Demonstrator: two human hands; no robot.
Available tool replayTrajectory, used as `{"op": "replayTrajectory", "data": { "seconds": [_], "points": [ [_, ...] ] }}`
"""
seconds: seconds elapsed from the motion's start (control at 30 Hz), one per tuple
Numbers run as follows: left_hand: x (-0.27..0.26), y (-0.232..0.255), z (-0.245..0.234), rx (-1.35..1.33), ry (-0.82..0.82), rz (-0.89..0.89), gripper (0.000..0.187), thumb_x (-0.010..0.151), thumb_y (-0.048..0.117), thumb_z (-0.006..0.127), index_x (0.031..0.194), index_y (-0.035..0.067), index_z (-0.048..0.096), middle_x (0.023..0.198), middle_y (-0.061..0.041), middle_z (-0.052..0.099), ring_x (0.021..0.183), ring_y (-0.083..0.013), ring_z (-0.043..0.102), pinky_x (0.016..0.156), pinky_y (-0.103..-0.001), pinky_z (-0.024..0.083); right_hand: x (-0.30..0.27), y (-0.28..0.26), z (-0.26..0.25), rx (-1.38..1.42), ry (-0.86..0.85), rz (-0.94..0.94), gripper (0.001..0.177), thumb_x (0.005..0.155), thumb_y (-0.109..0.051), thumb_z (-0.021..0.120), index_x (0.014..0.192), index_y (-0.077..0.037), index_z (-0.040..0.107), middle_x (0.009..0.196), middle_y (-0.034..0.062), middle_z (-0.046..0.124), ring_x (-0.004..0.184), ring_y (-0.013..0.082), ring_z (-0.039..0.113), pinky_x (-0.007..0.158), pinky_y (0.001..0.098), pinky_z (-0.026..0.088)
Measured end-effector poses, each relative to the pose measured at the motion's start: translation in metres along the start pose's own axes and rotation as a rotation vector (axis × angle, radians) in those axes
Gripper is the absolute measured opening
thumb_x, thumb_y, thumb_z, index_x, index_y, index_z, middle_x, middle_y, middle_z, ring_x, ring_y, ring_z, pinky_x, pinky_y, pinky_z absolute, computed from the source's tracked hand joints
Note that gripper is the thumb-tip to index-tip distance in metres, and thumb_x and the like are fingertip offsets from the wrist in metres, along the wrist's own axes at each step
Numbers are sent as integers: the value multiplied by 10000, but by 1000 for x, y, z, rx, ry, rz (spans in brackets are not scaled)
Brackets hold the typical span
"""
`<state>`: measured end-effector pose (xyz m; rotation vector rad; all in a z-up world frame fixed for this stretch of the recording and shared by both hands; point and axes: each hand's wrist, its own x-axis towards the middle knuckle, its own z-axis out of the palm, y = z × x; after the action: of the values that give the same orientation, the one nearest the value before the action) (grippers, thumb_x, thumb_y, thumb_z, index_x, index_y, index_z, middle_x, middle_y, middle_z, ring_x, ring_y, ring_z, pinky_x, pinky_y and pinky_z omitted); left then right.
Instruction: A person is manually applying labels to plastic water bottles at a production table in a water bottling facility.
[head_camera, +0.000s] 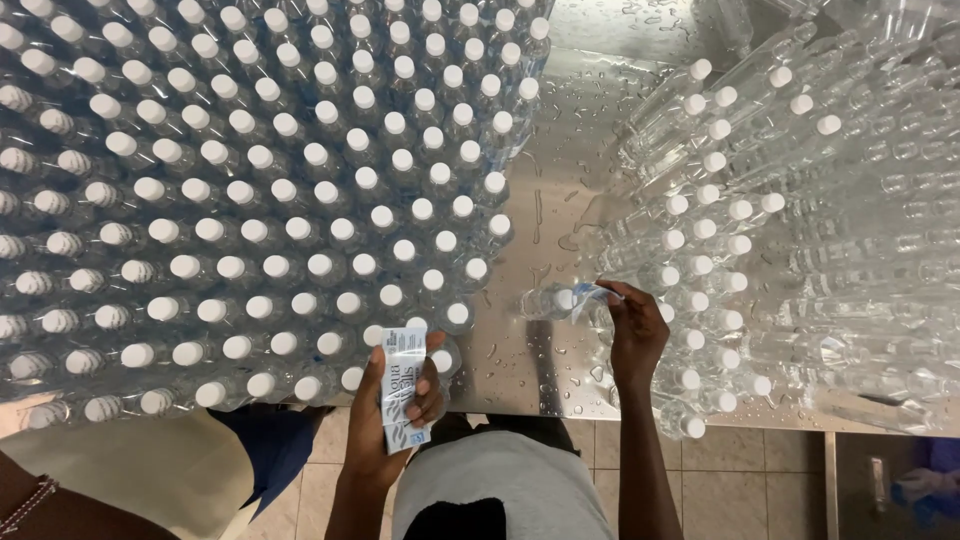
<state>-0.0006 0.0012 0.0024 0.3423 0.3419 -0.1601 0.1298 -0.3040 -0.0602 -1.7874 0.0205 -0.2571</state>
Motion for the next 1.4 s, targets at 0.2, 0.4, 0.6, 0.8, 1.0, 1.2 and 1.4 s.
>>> {"op": "replayTrajectory", "data": {
  "seconds": [0.2,0.4,0.6,0.8,1.0,1.2,1.4],
  "points": [
    [-1,-1,17,73,-24,13,747,1106,507,512,1515,-117,537,810,-52,583,544,-62,401,505,-251,345,11,-3,3,-34,99,234,276,930,-142,873,1194,-100,801,902,4,720,889,106,701,882,281,648],
    [1,-14,13,61,26,-73,797,1068,543,542,1542,-97,540,797,-49,600,531,-58,425,495,-246,355,2,-6,13,-62,231,109,224,987,-177,841,1192,-116,772,847,-28,630,809,78,597,772,246,534],
    [5,-17,22,107,-67,-56,751,1086,503,541,1511,-116,570,797,-39,607,541,-48,429,492,-235,341,-7,16,14,-291,203,-42,272,1062,-304,757,1252,-111,766,1050,34,757,1011,183,766,863,332,627],
    [12,-19,9,112,-49,-83,732,1095,487,527,1516,-111,572,791,-44,595,537,-52,426,483,-242,337,-2,17,11,-313,274,-17,309,1098,-385,674,1180,-88,701,1074,54,718,953,196,682,810,340,561],
    [12,-21,13,149,-52,-145,757,1076,507,539,1527,-100,564,799,-34,604,526,-38,421,497,-237,333,11,9,7,-231,113,185,250,1105,-378,649,1125,-129,656,871,-30,590,758,96,497,690,273,397],
    [10,-16,13,173,-45,-170,786,1068,526,527,1547,-97,536,795,-22,592,532,-38,414,505,-238,340,-8,-13,5,-147,10,295,226,1063,-311,674,1169,-118,727,1014,8,744,949,134,668,834,298,505],
    [11,-16,15,178,-30,-183,767,1066,524,538,1535,-82,570,799,-22,596,538,-37,426,512,-241,333,7,-2,3,-30,165,173,233,1093,-266,660,1212,-74,718,1094,69,756,995,192,733,839,348,662]
  ]
}}
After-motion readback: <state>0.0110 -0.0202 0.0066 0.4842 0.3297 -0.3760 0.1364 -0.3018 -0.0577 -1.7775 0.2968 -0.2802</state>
